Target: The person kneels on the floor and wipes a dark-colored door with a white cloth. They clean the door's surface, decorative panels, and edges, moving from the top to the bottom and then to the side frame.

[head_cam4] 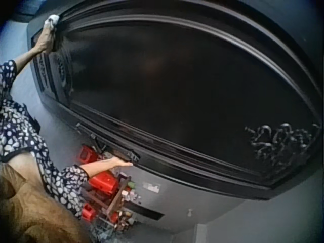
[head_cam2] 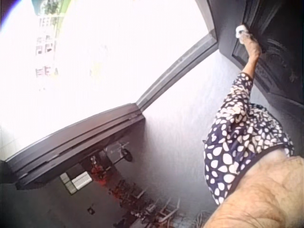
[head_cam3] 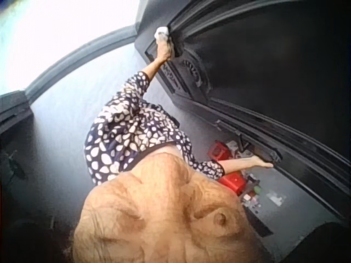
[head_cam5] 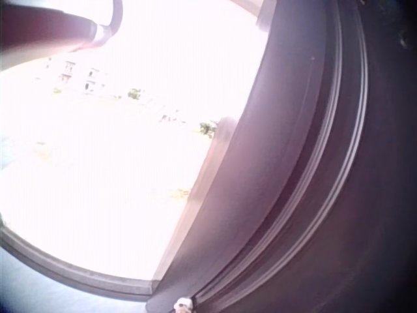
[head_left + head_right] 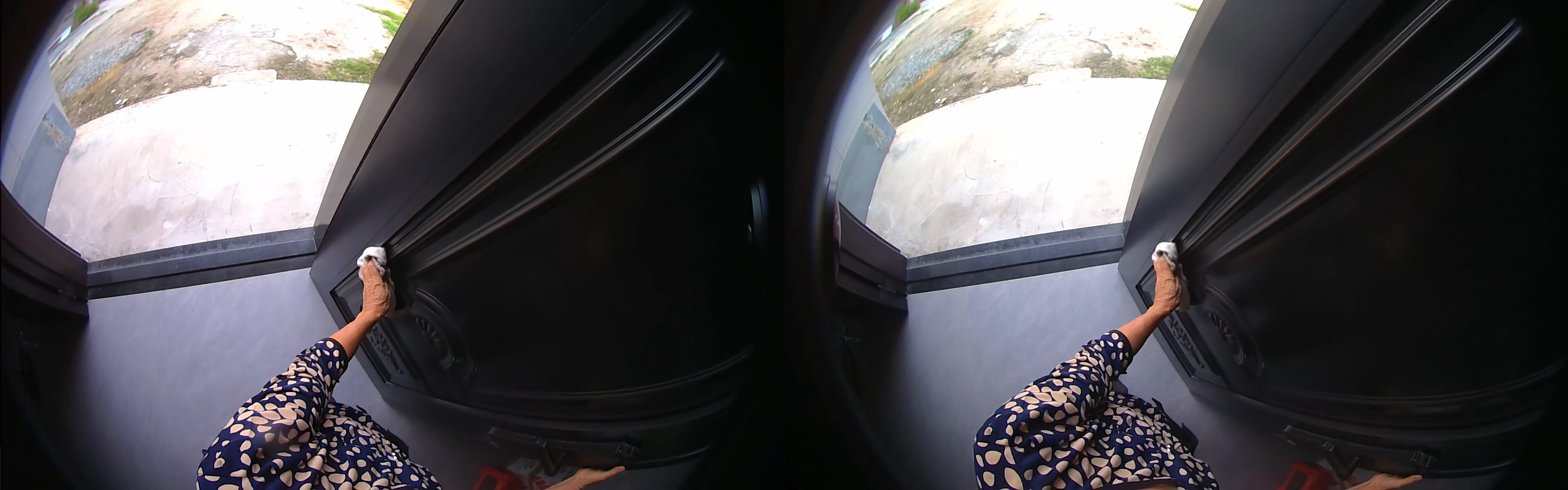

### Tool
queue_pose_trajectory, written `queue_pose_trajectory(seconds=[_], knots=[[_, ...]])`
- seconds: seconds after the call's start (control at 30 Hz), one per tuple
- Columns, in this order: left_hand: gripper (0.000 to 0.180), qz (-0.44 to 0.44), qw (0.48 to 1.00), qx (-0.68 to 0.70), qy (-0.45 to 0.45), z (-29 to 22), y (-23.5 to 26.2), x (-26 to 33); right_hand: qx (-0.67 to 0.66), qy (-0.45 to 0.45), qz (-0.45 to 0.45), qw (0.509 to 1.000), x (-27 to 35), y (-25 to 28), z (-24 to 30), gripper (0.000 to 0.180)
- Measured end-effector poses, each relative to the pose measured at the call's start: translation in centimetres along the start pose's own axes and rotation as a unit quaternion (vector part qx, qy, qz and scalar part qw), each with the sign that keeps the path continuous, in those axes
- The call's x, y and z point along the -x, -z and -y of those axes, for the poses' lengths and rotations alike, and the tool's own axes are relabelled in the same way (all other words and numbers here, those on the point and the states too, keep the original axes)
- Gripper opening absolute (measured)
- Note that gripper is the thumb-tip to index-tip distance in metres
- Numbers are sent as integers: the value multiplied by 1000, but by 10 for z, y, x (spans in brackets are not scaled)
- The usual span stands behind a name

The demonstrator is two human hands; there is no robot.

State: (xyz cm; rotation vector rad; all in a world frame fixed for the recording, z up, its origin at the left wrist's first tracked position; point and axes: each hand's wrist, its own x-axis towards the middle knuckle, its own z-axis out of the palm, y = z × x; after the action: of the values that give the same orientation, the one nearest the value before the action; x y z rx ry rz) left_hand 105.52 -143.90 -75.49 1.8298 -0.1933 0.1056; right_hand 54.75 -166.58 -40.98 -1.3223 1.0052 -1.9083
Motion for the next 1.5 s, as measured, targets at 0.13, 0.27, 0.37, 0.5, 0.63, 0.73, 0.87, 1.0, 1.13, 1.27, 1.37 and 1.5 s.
queue_pose_trajectory(seconds=[0.13, 0.27, 0.37, 0.5, 0.63, 0.73, 0.87, 1.0, 1.13, 1.27, 1.37, 1.5], knots=[[31, -89, 985, 129, 77, -23, 4, -11, -16, -2, 44, 999, 16, -18, 10, 82], [37, -71, 907, 411, -58, -163, 49, -64, -12, -5, 7, 1000, 16, -15, 11, 81], [37, -144, 933, 213, -253, -249, 77, -98, -12, -3, -8, 1000, 13, -13, 10, 80], [59, -246, 912, 77, -319, -311, 68, -126, -12, -2, -24, 1000, 17, -15, 8, 80], [54, -261, 900, 72, -342, -290, 56, -130, -9, -7, -30, 999, 13, -24, 4, 79], [57, -272, 892, 23, -361, -266, 51, -129, -5, -4, -37, 999, 7, -24, 3, 78], [62, -258, 904, 51, -339, -230, 36, -115, -3, 2, -45, 999, 0, -18, 3, 78], [65, -228, 924, -1, -306, -186, 24, -101, -10, 4, -38, 999, -12, -13, -4, 77], [64, -206, 934, -53, -288, -144, 12, -90, -21, -5, -42, 999, -14, 0, -17, 76], [55, -119, 981, -16, -151, -128, 17, -81, -17, -2, -65, 998, -21, -31, -6, 78], [42, -65, 990, 76, -100, -133, 20, -71, -62, -24, -20, 998, -40, -23, -17, 78], [37, 8, 977, 206, -50, -170, 25, -59, -60, -20, -16, 998, -50, -47, -18, 78]])
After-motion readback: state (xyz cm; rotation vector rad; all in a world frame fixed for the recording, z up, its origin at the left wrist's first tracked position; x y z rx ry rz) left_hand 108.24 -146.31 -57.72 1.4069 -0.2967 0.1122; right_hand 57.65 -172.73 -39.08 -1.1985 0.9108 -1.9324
